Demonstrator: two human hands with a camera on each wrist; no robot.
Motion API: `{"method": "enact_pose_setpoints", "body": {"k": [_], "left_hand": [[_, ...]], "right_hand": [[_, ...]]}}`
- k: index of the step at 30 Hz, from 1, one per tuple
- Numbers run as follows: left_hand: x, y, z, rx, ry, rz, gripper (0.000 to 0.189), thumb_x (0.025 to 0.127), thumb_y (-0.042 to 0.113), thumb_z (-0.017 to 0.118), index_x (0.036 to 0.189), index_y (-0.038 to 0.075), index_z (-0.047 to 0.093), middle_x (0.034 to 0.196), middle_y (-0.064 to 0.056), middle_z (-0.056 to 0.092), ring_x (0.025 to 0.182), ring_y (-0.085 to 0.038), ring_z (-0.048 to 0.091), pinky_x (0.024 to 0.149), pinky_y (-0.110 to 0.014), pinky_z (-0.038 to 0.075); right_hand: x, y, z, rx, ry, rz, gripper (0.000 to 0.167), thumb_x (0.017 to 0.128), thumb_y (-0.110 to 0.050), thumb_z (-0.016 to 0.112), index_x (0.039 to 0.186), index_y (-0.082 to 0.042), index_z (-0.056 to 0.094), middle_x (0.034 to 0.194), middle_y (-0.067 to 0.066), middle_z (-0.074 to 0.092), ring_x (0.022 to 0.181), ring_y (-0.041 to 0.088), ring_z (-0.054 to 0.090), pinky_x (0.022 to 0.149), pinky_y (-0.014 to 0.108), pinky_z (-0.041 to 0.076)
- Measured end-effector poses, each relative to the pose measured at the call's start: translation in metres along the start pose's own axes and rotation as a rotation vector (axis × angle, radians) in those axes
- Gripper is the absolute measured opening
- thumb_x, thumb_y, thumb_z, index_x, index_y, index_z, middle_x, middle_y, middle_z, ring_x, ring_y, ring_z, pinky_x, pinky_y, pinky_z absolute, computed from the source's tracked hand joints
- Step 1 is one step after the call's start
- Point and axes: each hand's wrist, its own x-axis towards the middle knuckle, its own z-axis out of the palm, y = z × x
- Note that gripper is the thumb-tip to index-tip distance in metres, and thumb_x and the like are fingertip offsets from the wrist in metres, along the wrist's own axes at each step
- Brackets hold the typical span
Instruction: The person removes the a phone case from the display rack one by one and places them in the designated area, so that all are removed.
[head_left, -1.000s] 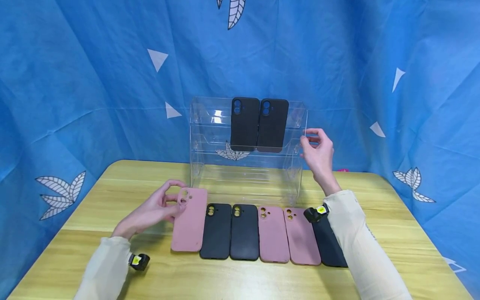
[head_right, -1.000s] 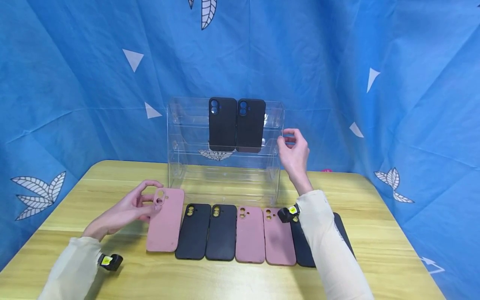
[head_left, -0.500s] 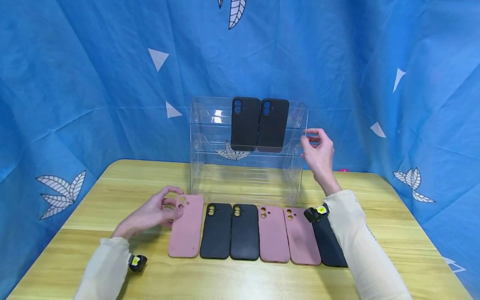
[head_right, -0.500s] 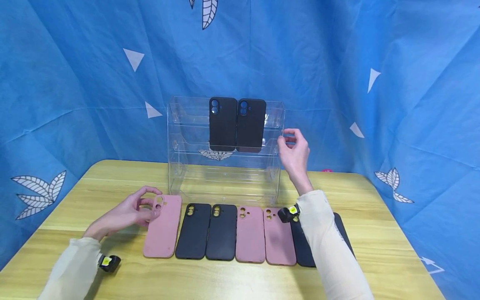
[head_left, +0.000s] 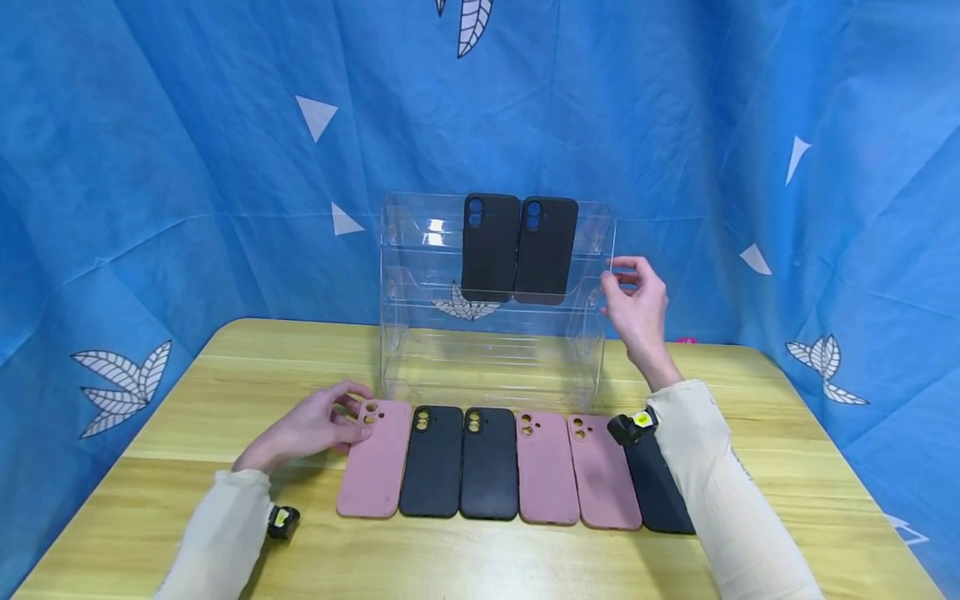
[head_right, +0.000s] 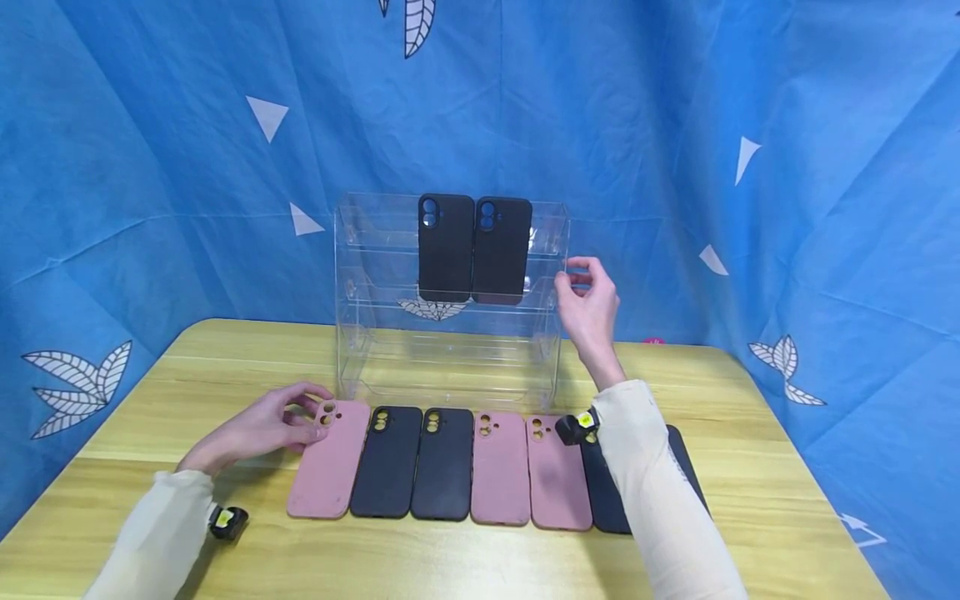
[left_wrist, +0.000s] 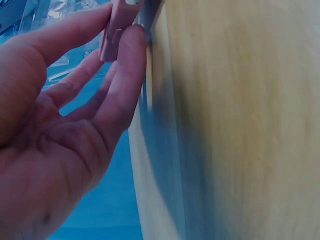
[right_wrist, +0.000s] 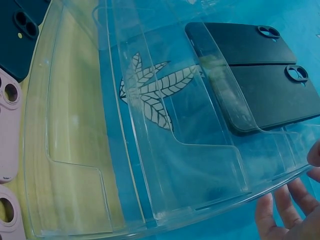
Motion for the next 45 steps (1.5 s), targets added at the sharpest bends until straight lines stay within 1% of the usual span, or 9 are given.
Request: {"method": "enact_pose_setpoints", "body": {"k": [9, 14, 20, 26, 31, 35, 39, 43, 45], "left_hand": [[0.0031, 0.0033, 0.0008, 0.118, 0.031, -0.03, 0.056, 0.089, 0.015, 0.078, 0.138, 0.004, 0.054, 0.12, -0.018, 0.059, 0.08, -0.019, 0.064, 0.068, -0.033, 0.061], [0.0072, 0.005, -0.0002, 0.172, 0.032, -0.035, 0.054, 0.089, 0.015, 0.078, 0.136, 0.002, 0.055, 0.119, -0.017, 0.059, 0.079, -0.019, 0.063, 0.067, -0.032, 0.06], [0.0091, 0.0069, -0.0013, 0.179, 0.012, -0.065, 0.056, 0.088, 0.018, 0.078, 0.136, 0.003, 0.053, 0.116, -0.016, 0.058, 0.074, -0.018, 0.064, 0.068, -0.033, 0.059], [0.0057, 0.0087, -0.0018, 0.183, 0.011, -0.081, 0.054, 0.087, 0.017, 0.079, 0.132, 0.003, 0.054, 0.11, -0.014, 0.058, 0.07, -0.018, 0.063, 0.068, -0.032, 0.056], [0.0026, 0.0094, -0.0008, 0.199, 0.016, -0.096, 0.053, 0.087, 0.018, 0.079, 0.131, 0.003, 0.054, 0.105, -0.012, 0.057, 0.069, -0.018, 0.062, 0.067, -0.032, 0.055], [0.0015, 0.0095, 0.0, 0.228, 0.014, -0.091, 0.053, 0.087, 0.019, 0.08, 0.131, 0.004, 0.055, 0.103, -0.011, 0.057, 0.067, -0.018, 0.062, 0.066, -0.032, 0.054], [0.0018, 0.0085, 0.0008, 0.246, 0.013, -0.083, 0.052, 0.088, 0.019, 0.08, 0.131, 0.004, 0.055, 0.103, -0.01, 0.057, 0.066, -0.017, 0.062, 0.065, -0.031, 0.053], [0.0021, 0.0079, 0.0004, 0.215, 0.007, -0.073, 0.051, 0.089, 0.018, 0.078, 0.131, 0.003, 0.055, 0.104, -0.011, 0.058, 0.068, -0.018, 0.062, 0.065, -0.032, 0.055], [0.0024, 0.0085, -0.0011, 0.195, 0.004, -0.054, 0.051, 0.091, 0.018, 0.076, 0.133, 0.002, 0.054, 0.108, -0.013, 0.059, 0.072, -0.019, 0.062, 0.066, -0.033, 0.057]], "right_hand": [[0.0029, -0.0015, 0.001, -0.002, 0.008, 0.002, 0.031, 0.102, -0.028, 0.058, 0.128, -0.01, 0.062, 0.1, -0.005, 0.062, 0.095, 0.021, 0.071, 0.07, 0.03, 0.064], [0.0046, -0.0011, 0.0012, -0.001, 0.014, -0.003, 0.031, 0.102, -0.027, 0.058, 0.128, -0.01, 0.062, 0.1, -0.005, 0.062, 0.097, 0.025, 0.071, 0.067, 0.026, 0.063], [0.0056, -0.0013, 0.0009, -0.002, 0.017, -0.001, 0.032, 0.102, -0.027, 0.057, 0.128, -0.01, 0.062, 0.101, -0.005, 0.062, 0.099, 0.028, 0.071, 0.068, 0.029, 0.064], [0.0039, -0.0006, 0.0014, -0.014, 0.01, 0.016, 0.032, 0.103, -0.028, 0.057, 0.128, -0.01, 0.062, 0.102, -0.004, 0.063, 0.099, 0.026, 0.071, 0.068, 0.028, 0.063], [0.0012, 0.0006, 0.0018, -0.016, 0.0, 0.019, 0.032, 0.103, -0.029, 0.057, 0.129, -0.011, 0.061, 0.107, 0.001, 0.064, 0.103, 0.03, 0.069, 0.072, 0.031, 0.065], [-0.0008, 0.0019, 0.0012, -0.01, -0.004, 0.018, 0.032, 0.103, -0.029, 0.056, 0.129, -0.011, 0.061, 0.111, 0.005, 0.065, 0.105, 0.032, 0.068, 0.073, 0.033, 0.065], [-0.0012, 0.0029, 0.0007, -0.01, -0.002, 0.007, 0.032, 0.103, -0.028, 0.056, 0.129, -0.01, 0.062, 0.11, 0.005, 0.065, 0.104, 0.032, 0.069, 0.072, 0.034, 0.065], [0.0002, 0.0026, 0.0003, -0.018, 0.0, -0.004, 0.031, 0.103, -0.028, 0.057, 0.128, -0.011, 0.062, 0.107, 0.003, 0.064, 0.101, 0.029, 0.07, 0.071, 0.033, 0.065], [0.0007, 0.0018, 0.0002, -0.021, 0.001, -0.005, 0.03, 0.103, -0.029, 0.057, 0.128, -0.012, 0.062, 0.107, 0.003, 0.064, 0.101, 0.029, 0.07, 0.071, 0.033, 0.065]]}}
